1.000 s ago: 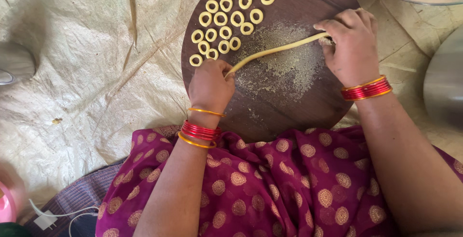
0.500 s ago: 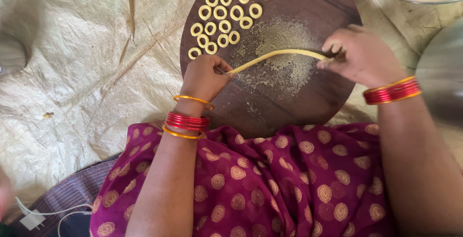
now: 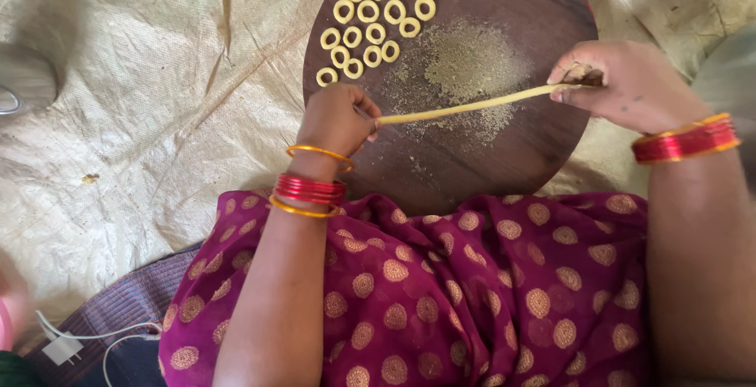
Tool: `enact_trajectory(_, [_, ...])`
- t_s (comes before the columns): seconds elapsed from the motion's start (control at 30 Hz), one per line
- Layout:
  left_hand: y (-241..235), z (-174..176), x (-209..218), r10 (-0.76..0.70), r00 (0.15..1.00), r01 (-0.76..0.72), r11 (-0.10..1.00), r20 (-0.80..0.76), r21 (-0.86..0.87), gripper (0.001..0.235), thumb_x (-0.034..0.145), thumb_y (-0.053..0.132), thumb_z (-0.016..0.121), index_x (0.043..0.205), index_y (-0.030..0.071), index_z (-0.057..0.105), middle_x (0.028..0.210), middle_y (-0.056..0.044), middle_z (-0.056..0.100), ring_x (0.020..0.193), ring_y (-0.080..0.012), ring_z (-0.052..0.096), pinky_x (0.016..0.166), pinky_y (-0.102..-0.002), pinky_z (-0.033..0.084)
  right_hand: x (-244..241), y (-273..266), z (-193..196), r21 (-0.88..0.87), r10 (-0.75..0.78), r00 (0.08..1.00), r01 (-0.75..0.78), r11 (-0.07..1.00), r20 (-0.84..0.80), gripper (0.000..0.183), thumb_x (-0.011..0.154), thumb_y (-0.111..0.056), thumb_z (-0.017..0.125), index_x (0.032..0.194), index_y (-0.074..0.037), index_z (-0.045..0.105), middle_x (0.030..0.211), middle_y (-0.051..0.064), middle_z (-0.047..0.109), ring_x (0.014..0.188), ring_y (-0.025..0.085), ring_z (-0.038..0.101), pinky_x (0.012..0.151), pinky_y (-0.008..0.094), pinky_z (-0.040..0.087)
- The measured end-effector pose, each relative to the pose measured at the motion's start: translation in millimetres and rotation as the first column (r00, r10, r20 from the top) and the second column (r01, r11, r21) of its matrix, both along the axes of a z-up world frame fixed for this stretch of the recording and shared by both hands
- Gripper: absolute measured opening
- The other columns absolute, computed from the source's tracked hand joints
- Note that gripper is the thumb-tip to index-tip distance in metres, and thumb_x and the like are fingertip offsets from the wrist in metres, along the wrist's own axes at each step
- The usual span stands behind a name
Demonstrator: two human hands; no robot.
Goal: The person rolls small pieces of dough into thin ropes on a wooden board, then joins the ends to form rings. The rings are placed on the board and in nearby metal trays. The person repeats this process continuously.
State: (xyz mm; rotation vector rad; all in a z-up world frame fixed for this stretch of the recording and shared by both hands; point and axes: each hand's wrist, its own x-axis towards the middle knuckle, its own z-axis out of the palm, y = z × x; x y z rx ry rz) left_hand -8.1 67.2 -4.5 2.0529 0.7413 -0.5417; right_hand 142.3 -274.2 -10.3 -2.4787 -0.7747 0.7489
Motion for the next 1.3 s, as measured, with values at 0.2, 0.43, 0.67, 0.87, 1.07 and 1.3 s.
enact_trajectory(0.2, [-7,-19,-2,-0.105,0.986,0.121,0.985,-0.133,0.126,0.007,0.082,0.011,0.078,0.078,0.007,0.075,0.067,-0.008,0.075,0.058,-0.0181,0.073,0.058,-0.033,0.056,2,-2,-29,-0.039,-0.097,0.995,0.095,0.995,-0.034,0.026,0.083,-0.019,0.081,0.108,-0.013,0.078,0.094,0.008,0.078,0.084,0.023,0.074,0.075,0.036,0.055])
enact_trajectory(0.43, [-10,-29,-4,-0.2,0.959,0.266,0.874,-0.199,0.406,0.017,0.08,0.021,0.08,0.094,0.012,0.077,0.101,-0.016,0.075,0.097,-0.0369,0.071,0.083,-0.047,0.057,-8,-15,-18,-0.109,-0.085,0.962,0.117,0.987,0.261,0.032,0.086,-0.011,0.068,0.115,-0.014,0.079,0.104,0.012,0.076,0.095,0.032,0.071,0.082,0.045,0.054])
enact_trajectory(0.67, [-3,9,0,-0.121,0.969,0.215,0.846,-0.217,0.488,0.033,0.083,0.033,0.078,0.105,0.008,0.074,0.107,-0.02,0.073,0.101,-0.0396,0.07,0.083,-0.049,0.057,-42,44,-54,0.007,0.051,0.924,-0.058,0.998,0.379,0.071,0.111,-0.046,0.037,0.159,0.005,0.026,0.163,0.03,0.028,0.149,0.043,0.028,0.119,0.053,0.023])
enact_trajectory(0.87, [23,55,3,0.038,0.992,0.031,0.851,-0.12,0.525,0.031,0.095,0.04,0.072,0.101,0.01,0.076,0.099,-0.021,0.074,0.093,-0.0416,0.072,0.08,-0.051,0.057,-19,64,-66,-0.077,0.134,0.885,-0.111,0.991,0.446,0.081,0.108,-0.054,0.012,0.165,0.002,0.015,0.173,0.024,0.008,0.162,0.037,0.009,0.129,0.054,0.0])
enact_trajectory(1.07, [33,63,4,0.05,0.988,0.037,0.844,-0.146,0.534,0.03,0.092,0.039,0.075,0.097,0.01,0.077,0.097,-0.021,0.074,0.092,-0.0417,0.071,0.079,-0.051,0.056,18,80,-67,-0.11,0.244,0.817,-0.218,0.97,0.523,0.086,0.108,-0.057,0.014,0.164,0.008,0.014,0.172,0.027,0.01,0.162,0.038,0.011,0.129,0.053,0.0])
enact_trajectory(1.3, [16,35,5,-0.064,0.995,0.096,0.834,-0.078,0.543,0.033,0.084,0.036,0.08,0.098,0.007,0.074,0.097,-0.019,0.073,0.09,-0.0412,0.071,0.073,-0.05,0.057,-46,40,-47,-0.041,0.343,0.848,-0.358,0.933,0.403,0.084,0.105,-0.055,0.018,0.162,0.007,0.016,0.17,0.028,0.015,0.16,0.04,0.012,0.13,0.052,0.002])
